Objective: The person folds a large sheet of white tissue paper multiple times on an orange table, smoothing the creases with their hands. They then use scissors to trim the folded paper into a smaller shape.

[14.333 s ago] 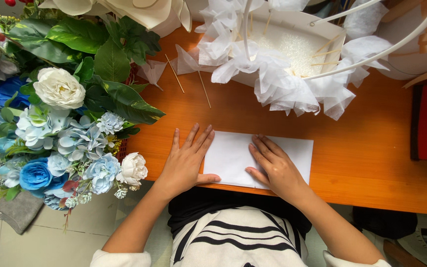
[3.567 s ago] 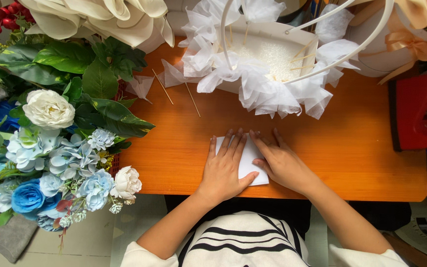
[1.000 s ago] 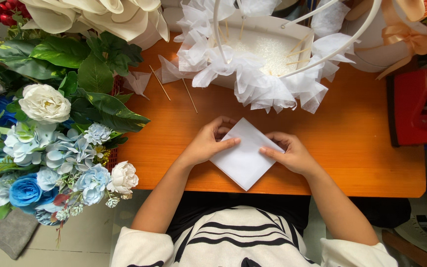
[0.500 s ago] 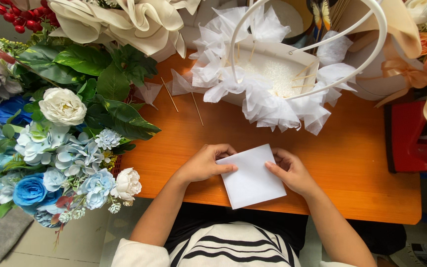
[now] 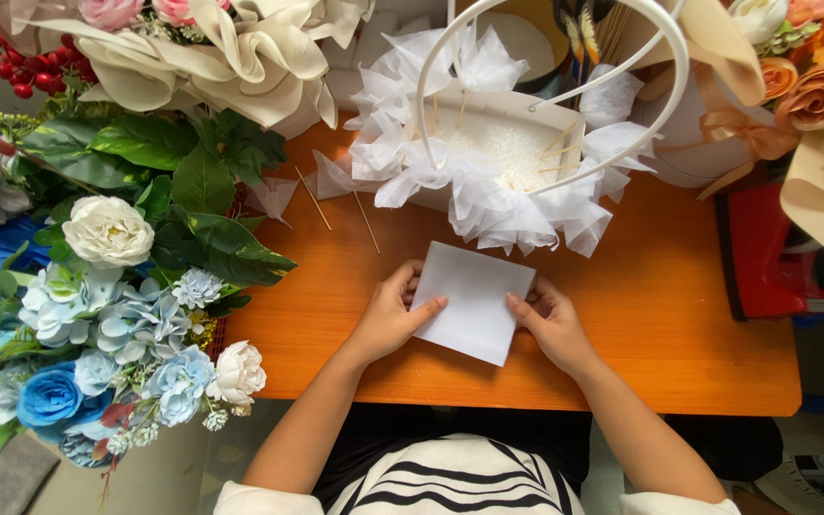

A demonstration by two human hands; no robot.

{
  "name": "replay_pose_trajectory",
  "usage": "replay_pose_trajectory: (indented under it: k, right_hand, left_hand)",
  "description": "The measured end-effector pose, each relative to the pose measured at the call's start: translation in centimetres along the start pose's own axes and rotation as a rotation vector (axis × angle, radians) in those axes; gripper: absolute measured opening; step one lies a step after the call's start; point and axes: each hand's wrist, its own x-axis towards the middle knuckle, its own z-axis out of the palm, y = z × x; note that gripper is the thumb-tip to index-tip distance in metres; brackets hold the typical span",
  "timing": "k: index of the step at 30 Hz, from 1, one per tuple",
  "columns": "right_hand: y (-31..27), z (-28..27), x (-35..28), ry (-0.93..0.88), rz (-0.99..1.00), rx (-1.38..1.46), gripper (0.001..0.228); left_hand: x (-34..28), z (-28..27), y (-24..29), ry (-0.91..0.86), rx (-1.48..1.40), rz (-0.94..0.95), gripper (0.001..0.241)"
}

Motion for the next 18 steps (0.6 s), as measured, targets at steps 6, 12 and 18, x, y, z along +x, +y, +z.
replay_pose_trajectory:
  k: [6, 12, 18]
  right_hand:
    - [-4.4, -3.1, 0.0, 0.428, -0.407, -0.605, 0.044]
    - [-17.8, -5.7, 3.2, 0.555, -0.862, -0.669, 0.026]
    - [-25.7, -8.9, 13.1, 0.213, -0.995, -1.235, 0.007]
  left_hand:
    - [-0.1, 0.1, 1.6, 0.260, 0.355, 0.200, 0.035]
    - [0.2, 0.6, 1.5, 0.278, 0.497, 0.185, 0.035]
    - [0.3, 0.6, 1.3, 0.261, 0.616, 0.168, 0.035]
